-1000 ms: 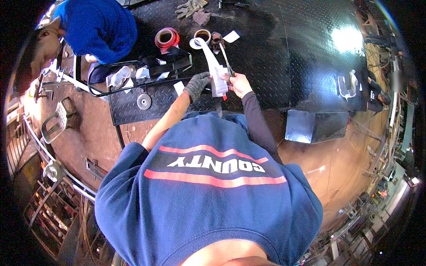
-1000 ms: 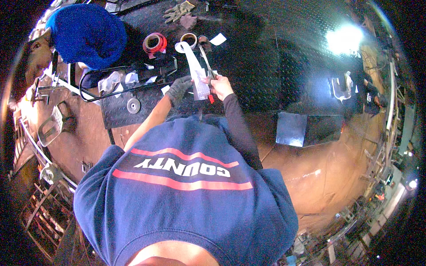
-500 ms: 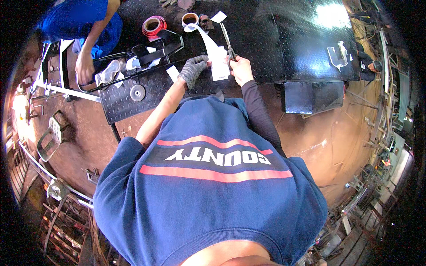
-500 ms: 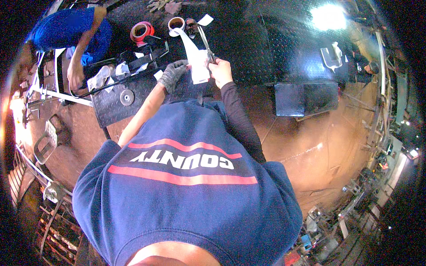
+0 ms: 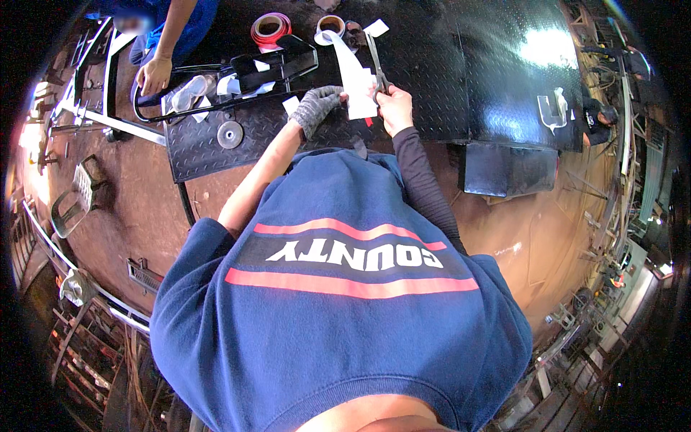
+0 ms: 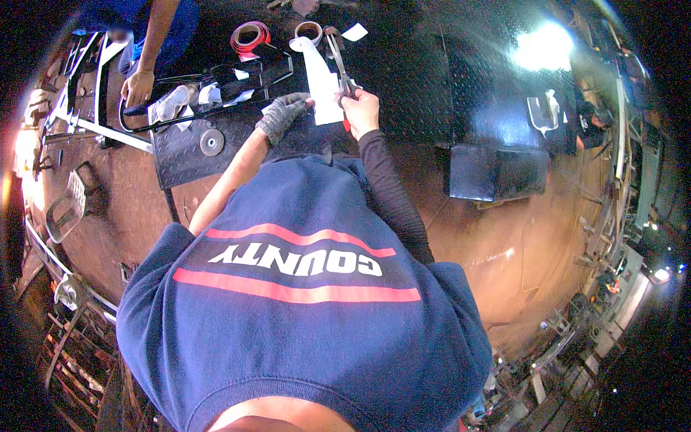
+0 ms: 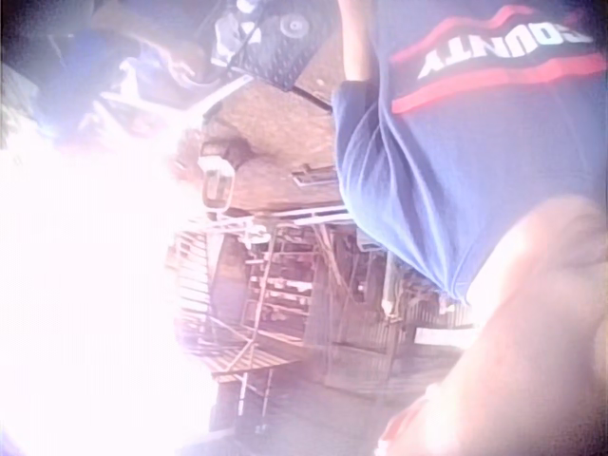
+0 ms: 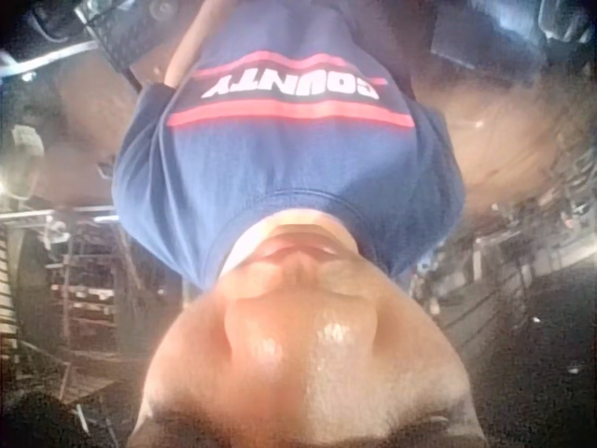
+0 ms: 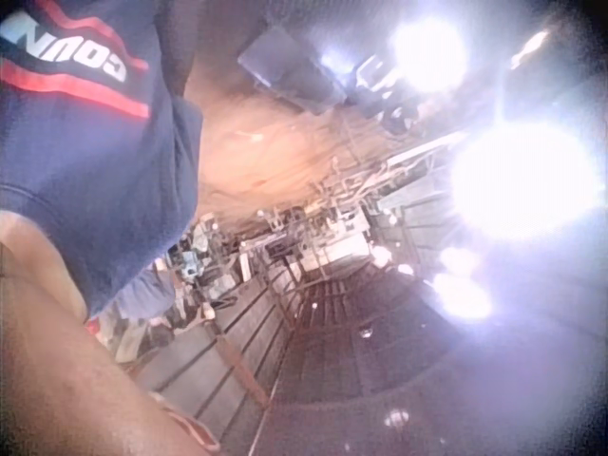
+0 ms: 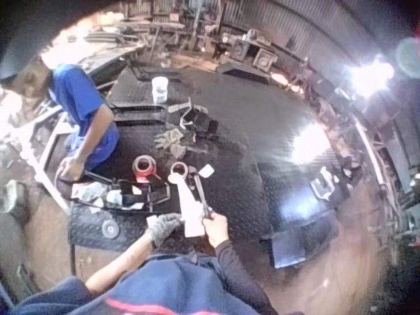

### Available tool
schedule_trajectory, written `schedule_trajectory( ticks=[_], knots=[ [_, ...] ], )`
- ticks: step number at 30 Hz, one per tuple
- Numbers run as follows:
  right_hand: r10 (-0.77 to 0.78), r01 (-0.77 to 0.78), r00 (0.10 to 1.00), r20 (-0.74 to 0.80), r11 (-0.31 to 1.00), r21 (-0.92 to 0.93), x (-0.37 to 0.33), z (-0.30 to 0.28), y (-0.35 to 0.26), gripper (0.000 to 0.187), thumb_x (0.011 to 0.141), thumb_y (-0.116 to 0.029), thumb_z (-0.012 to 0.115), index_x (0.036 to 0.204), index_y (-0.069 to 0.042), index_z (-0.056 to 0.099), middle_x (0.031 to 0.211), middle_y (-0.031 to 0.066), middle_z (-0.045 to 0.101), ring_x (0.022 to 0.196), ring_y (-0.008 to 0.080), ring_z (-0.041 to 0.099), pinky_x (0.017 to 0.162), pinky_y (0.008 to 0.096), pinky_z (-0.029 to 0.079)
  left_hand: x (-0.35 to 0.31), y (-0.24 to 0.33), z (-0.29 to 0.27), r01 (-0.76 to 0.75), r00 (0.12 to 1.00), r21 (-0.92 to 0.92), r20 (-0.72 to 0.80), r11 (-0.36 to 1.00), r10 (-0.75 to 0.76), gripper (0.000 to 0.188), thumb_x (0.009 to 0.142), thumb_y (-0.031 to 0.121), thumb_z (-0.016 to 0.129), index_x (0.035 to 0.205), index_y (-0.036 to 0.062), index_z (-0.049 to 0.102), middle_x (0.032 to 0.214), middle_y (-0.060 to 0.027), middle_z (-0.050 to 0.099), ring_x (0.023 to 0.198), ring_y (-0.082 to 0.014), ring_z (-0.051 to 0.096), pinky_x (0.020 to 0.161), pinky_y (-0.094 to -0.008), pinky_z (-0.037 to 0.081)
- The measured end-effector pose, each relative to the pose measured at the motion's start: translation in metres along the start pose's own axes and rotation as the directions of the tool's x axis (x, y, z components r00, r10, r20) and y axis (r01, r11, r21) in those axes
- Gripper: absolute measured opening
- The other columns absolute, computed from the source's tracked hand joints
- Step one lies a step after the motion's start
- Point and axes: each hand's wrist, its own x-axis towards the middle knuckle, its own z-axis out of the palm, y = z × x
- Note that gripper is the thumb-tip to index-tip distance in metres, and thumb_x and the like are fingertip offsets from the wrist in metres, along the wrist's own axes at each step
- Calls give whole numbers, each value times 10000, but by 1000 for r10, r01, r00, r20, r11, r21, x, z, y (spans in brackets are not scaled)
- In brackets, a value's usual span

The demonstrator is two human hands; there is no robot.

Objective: The person cuts a white adhesive tape strip into small rectangular pieces using scissors. They repeatedly fold, align, and trim the tape on a metal workbench, accumulating cut pieces on the surface.

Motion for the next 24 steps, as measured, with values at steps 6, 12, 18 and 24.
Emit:
schedule_trajectory(
  ticks=[6,12,18,24],
  knots=[
    [33,-33,999,7,999,21,3,12,-5,127,740,76,581,861,61,616,788,75,628,694,125,591,645,243,473,-14,7,-9,47,995,-136,95,990,-34,204,822,89,614,1003,-3,601,864,-73,639,693,-173,626,624,-286,525],
    [-19,22,999,45,997,-68,17,11,7,120,759,31,607,879,28,614,794,65,630,678,116,596,579,242,489,-15,13,-13,70,991,-175,122,982,-49,192,833,93,597,998,-5,598,856,-78,637,689,-173,629,637,-292,527],
    [-4,10,999,46,991,-135,12,24,-8,132,768,18,627,898,19,604,829,86,641,706,136,624,606,266,534,-13,15,-17,57,994,-170,99,984,-40,213,825,123,615,1002,7,597,807,-64,634,636,-161,629,540,-272,519],
    [-16,20,999,50,998,-67,19,24,0,172,745,11,660,907,19,604,836,89,647,700,143,634,589,266,537,-12,19,-19,94,992,-198,105,976,-74,213,825,124,615,1005,12,598,806,-68,637,623,-157,628,511,-262,509]
  ],
)
